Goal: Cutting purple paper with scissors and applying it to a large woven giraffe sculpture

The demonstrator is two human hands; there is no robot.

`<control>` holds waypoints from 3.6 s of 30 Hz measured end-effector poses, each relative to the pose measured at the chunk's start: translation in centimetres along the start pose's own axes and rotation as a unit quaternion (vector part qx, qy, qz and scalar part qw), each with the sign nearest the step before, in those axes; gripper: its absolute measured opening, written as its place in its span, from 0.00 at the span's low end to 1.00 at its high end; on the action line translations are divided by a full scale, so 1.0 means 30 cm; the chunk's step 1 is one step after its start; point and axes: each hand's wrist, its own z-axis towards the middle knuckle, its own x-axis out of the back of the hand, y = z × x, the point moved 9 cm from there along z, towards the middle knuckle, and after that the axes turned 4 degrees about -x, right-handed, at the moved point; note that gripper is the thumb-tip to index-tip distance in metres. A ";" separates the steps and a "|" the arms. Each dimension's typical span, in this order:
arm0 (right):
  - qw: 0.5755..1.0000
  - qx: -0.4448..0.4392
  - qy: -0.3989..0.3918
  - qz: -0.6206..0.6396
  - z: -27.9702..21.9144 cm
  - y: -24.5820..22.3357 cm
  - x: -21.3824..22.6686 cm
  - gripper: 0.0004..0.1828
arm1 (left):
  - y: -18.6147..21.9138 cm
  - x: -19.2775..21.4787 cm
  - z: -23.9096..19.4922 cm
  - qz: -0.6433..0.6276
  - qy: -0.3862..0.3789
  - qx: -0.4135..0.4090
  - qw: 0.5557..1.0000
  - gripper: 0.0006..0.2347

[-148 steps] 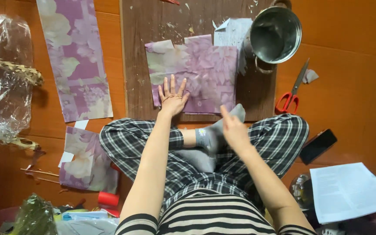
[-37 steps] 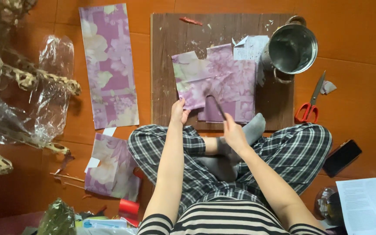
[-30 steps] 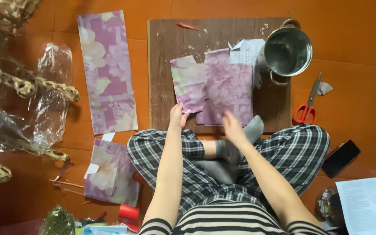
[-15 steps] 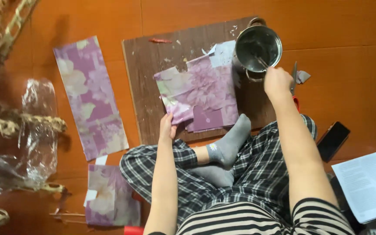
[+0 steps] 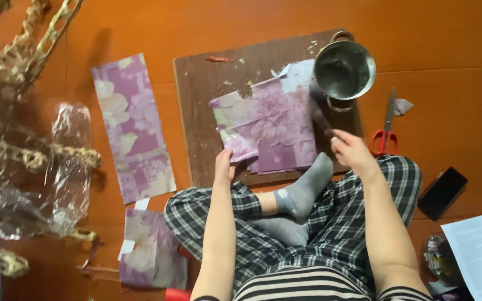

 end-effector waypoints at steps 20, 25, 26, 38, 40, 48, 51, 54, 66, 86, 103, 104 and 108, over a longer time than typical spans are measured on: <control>0.723 0.315 0.073 -0.611 0.187 0.069 -0.748 0.42 | -0.061 0.016 0.013 -0.016 -0.008 0.015 1.000 0.10; 0.705 0.330 0.047 -0.626 0.222 0.097 -0.852 0.38 | -0.046 0.000 0.012 -0.039 -0.020 0.011 0.999 0.10; 0.706 0.330 0.044 -0.625 0.257 0.068 -0.878 0.38 | -0.048 0.004 0.013 -0.038 -0.017 0.011 0.999 0.10; 0.855 0.130 -0.067 -0.497 0.053 0.276 -0.576 0.26 | -0.043 -0.009 0.002 -0.084 -0.022 0.022 0.996 0.09; 0.893 0.087 0.035 -0.441 0.162 0.241 -0.418 0.22 | -0.034 -0.014 -0.001 -0.086 -0.022 0.017 0.996 0.09; 0.910 0.132 0.008 -0.394 0.248 0.152 -0.589 0.22 | -0.014 -0.020 -0.025 -0.074 -0.030 0.009 0.997 0.09; 0.903 0.138 -0.010 -0.406 0.206 0.135 -0.618 0.23 | -0.014 -0.007 -0.007 -0.069 -0.027 0.008 0.997 0.09; 0.895 0.121 0.025 -0.428 0.268 0.170 -0.471 0.23 | -0.006 -0.024 -0.038 -0.066 -0.030 0.011 0.997 0.09; 0.796 0.098 0.081 -0.592 0.292 0.062 -0.339 0.37 | -0.040 0.002 0.011 -0.036 -0.016 0.003 0.999 0.09; 0.852 0.076 0.201 -0.478 -0.114 -0.249 0.093 0.21 | -0.003 0.012 -0.014 -0.004 -0.015 -0.021 1.000 0.10; 0.598 0.383 0.334 -0.620 0.316 -0.183 0.095 0.03 | 0.070 -0.080 -0.121 0.111 0.002 -0.047 0.993 0.17; 0.588 0.407 0.324 -0.619 0.286 -0.194 0.099 0.03 | 0.082 -0.078 -0.124 0.088 0.013 -0.058 0.994 0.17; 0.691 0.391 0.289 -0.535 0.186 -0.193 0.072 0.05 | 0.122 -0.103 -0.136 0.155 0.030 -0.102 0.982 0.13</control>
